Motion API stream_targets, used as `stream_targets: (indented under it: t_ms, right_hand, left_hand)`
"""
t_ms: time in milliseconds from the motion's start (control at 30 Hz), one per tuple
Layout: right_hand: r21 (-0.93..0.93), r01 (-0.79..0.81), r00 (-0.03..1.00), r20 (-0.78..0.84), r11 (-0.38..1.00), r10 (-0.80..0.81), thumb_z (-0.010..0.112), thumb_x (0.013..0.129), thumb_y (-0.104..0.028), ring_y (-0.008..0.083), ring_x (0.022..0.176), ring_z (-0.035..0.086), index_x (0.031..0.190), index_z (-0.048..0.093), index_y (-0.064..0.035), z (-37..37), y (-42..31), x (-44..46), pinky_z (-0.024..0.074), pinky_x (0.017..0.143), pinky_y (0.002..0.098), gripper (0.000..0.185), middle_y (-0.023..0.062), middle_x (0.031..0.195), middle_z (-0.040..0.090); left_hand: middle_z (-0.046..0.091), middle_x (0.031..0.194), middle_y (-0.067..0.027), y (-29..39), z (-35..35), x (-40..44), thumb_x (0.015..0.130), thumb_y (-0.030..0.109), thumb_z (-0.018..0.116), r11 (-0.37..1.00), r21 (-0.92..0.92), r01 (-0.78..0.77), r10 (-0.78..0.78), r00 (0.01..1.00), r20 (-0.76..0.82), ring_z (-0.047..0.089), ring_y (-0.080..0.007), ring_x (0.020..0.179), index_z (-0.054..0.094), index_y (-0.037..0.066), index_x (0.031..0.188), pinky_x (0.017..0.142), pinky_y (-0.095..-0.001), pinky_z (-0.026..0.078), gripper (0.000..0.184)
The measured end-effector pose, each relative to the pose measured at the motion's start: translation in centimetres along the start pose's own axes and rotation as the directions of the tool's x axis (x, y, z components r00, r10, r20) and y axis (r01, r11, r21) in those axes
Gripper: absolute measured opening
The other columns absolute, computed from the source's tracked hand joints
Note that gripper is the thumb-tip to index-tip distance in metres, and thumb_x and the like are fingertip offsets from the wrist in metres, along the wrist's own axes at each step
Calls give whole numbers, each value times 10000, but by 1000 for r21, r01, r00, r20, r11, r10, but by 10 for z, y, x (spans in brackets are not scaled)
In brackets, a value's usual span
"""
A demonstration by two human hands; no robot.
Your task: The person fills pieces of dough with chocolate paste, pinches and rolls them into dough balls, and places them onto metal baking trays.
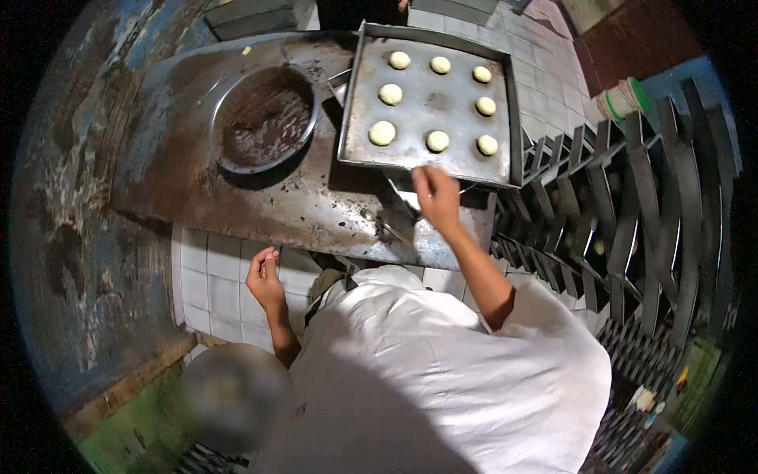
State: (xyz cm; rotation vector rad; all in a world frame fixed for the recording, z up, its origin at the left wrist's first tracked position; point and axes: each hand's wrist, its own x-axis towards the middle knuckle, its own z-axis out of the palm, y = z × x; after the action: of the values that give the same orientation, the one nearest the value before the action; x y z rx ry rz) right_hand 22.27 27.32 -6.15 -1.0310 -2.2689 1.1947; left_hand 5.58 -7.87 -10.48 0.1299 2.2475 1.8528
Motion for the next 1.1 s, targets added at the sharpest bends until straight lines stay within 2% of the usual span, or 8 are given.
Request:
stream_targets:
  t_ms: [67,100,133,200,267,300,467,1100]
  right_hand:
    - [-216,142,990,49,966,-135,639,948,-147,343,1023,661,1111,693,-7,25,55,-29,512,896,474,221,203,1067,697]
    - [-441,339,921,-26,831,-389,603,962,-179,349,1047,661,1080,693,17,38,81,-30,520,892,474,246,224,1109,697]
    - [-445,325,923,-41,834,-382,603,962,-179,349,1047,661,1080,693,17,37,81,-24,520,892,474,246,224,1109,697]
    - [-646,84,978,199,759,60,548,986,-287,366,1150,636,1103,680,30,38,80,-7,509,953,463,363,236,1179,689]
    - [-684,29,811,442,729,383,527,937,-332,372,1147,657,1125,703,-47,43,83,31,524,879,490,383,207,1224,689]
    - [-674,92,832,456,733,315,504,924,-341,368,1060,705,1069,755,-102,66,121,41,540,836,514,376,160,1152,733]
    - [-570,-132,889,295,811,352,513,930,-334,370,1109,665,1115,726,-91,106,169,92,503,892,506,372,168,1203,699]
    - [-475,-282,907,152,834,393,548,954,-305,378,1299,513,1287,614,-49,131,181,101,365,1105,477,425,197,1399,571]
  left_hand:
    - [706,1030,-97,-4,10,8,1021,107,612,999,-43,0,2,999,53,679,-176,990,689,-49,1094,929,-315,536,189]
    - [707,1028,-92,-1,16,12,1018,109,618,1000,-19,-2,4,995,96,678,-172,990,692,-46,1088,926,-312,537,186]
    - [708,1027,-87,6,24,16,1015,112,623,1000,3,-8,8,991,137,678,-167,991,695,-43,1082,922,-308,537,184]
    - [717,1023,-83,24,36,22,1011,126,631,998,62,-23,11,981,194,681,-166,992,704,-32,1072,924,-312,537,184]
    - [726,1019,-85,42,51,26,1012,141,631,974,210,-81,30,971,237,685,-166,991,713,-16,1064,924,-317,535,185]
    - [731,1016,-85,41,55,29,1014,159,632,978,183,-97,48,967,251,688,-168,990,720,-6,1063,925,-329,534,193]
    - [742,990,-79,41,67,29,1017,153,622,978,147,-146,97,950,297,672,-146,948,718,-12,1061,873,-299,513,196]
    - [724,1001,-104,-15,-1,-2,1025,144,614,997,76,0,-7,995,96,673,-174,960,690,-43,1096,892,-310,520,214]
